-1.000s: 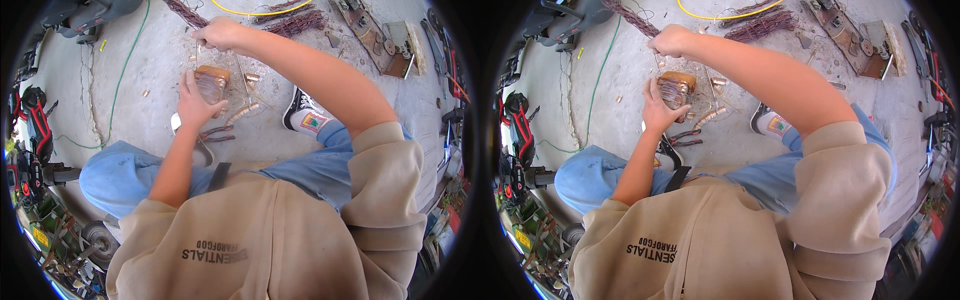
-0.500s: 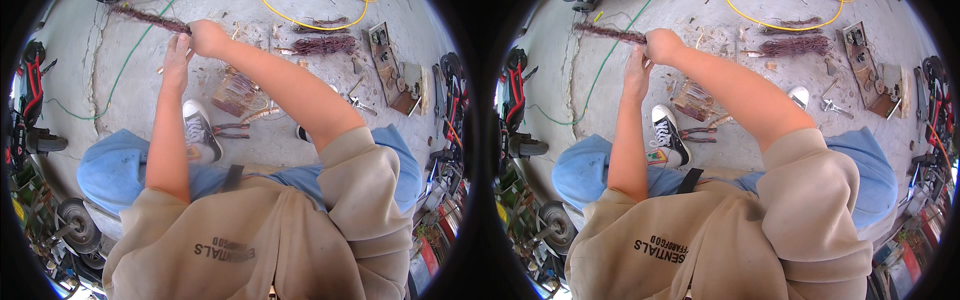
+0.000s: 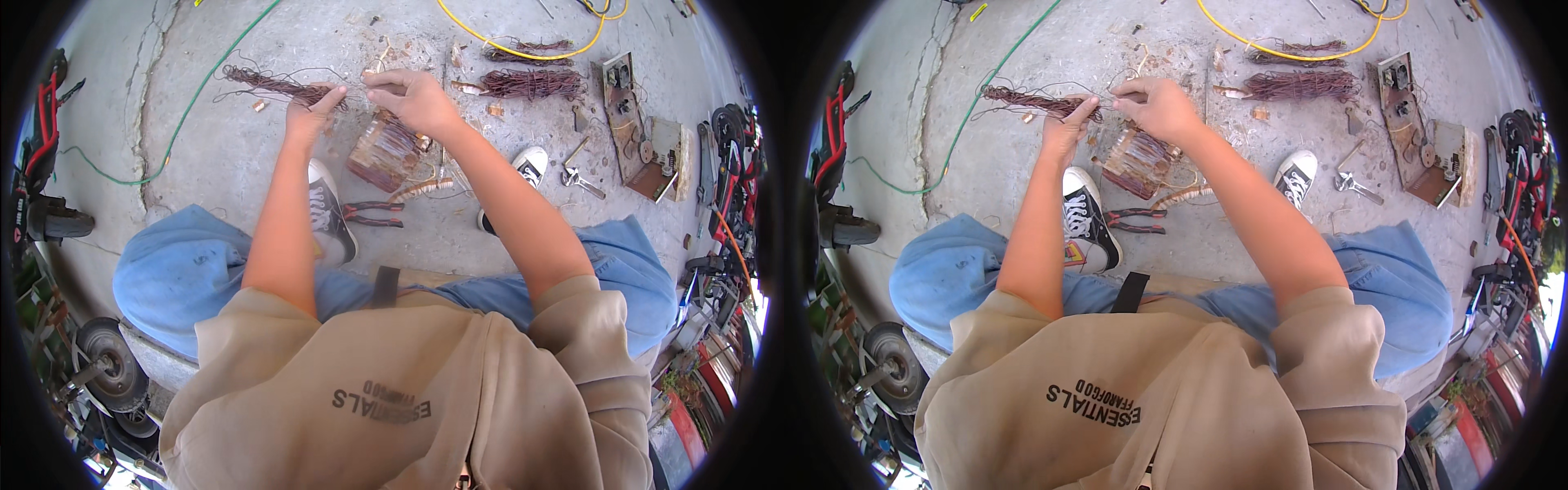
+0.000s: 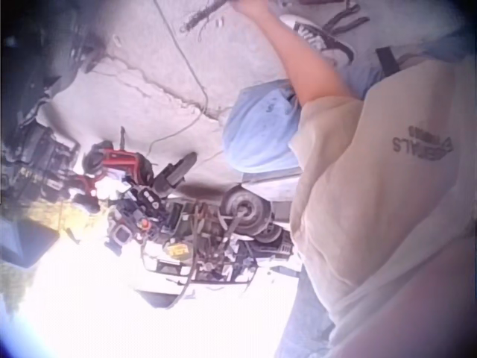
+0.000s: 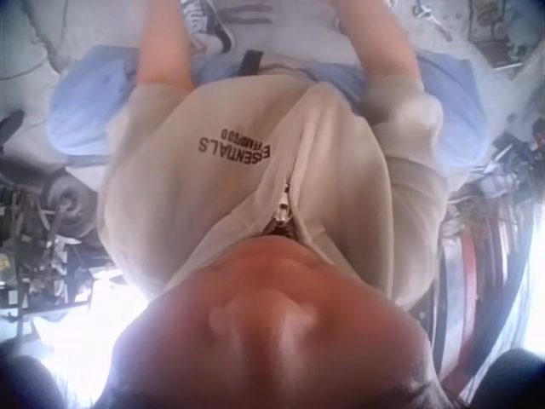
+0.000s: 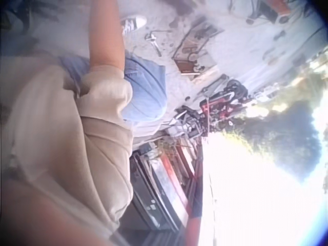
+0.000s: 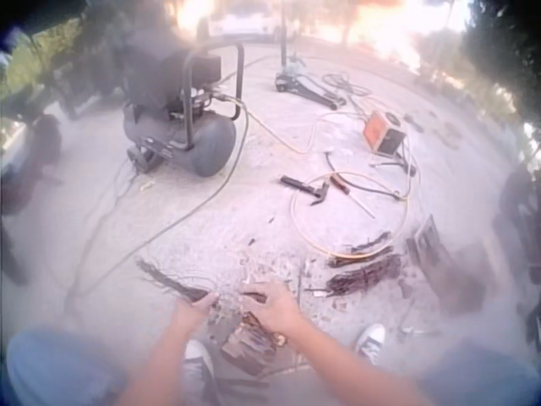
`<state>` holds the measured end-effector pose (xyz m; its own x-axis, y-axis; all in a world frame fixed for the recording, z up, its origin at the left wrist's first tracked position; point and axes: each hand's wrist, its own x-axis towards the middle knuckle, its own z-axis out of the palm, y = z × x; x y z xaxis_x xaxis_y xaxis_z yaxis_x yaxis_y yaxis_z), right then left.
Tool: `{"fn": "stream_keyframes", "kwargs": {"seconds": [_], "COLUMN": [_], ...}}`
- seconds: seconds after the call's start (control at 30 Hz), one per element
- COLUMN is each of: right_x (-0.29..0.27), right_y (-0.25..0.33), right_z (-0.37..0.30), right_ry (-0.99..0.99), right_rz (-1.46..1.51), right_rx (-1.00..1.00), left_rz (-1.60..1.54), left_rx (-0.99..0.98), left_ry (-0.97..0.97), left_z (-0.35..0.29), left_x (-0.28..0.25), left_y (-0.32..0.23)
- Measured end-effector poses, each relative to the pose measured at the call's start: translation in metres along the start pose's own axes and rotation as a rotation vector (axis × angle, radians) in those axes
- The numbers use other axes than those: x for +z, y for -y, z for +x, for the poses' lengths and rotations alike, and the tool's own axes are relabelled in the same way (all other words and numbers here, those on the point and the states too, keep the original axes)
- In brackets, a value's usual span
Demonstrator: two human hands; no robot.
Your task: The person sits on the floor and winds a bundle of copper wire around a rectangular wooden spool. They repeatedly pull the wire, wrap it around the spool, and adjust the bundle with both hands.
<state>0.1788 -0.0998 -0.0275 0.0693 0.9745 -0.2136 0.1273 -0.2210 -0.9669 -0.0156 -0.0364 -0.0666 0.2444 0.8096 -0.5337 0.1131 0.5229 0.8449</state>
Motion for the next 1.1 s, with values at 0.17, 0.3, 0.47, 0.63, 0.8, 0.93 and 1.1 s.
{"fn": "stream_keyframes", "kwargs": {"seconds": [0.17,0.3,0.47,0.63,0.8,0.93,1.1], "right_x": [0.02,0.03,0.017,-0.024,0.003,0.031,0.034], "right_y": [0.011,0.008,0.01,-0.006,-0.081,-0.127,-0.122], "right_z": [0.022,0.025,0.006,-0.046,-0.096,-0.102,-0.089], "right_ry": [-0.11,-0.04,0.022,-0.528,-0.567,-0.281,-0.235], "right_rz": [-0.156,-0.289,-0.032,0.46,0.648,0.582,0.794], "right_rx": [0.003,-0.14,0.032,0.302,0.864,0.636,0.521], "left_rz": [-0.296,-0.281,-0.429,0.042,0.3,0.371,0.344], "left_rx": [-0.044,-0.132,-0.1,-0.118,-0.28,-0.258,-0.324], "left_ry": [0.358,0.26,0.18,-0.083,-0.007,0.179,0.333], "left_z": [-0.015,-0.008,-0.007,0.005,-0.002,0.008,0.027], "left_x": [0.005,-0.002,-0.001,-0.008,0.008,0.011,0.011], "left_y": [-0.025,-0.028,-0.005,0.027,0.044,0.053,0.063]}}
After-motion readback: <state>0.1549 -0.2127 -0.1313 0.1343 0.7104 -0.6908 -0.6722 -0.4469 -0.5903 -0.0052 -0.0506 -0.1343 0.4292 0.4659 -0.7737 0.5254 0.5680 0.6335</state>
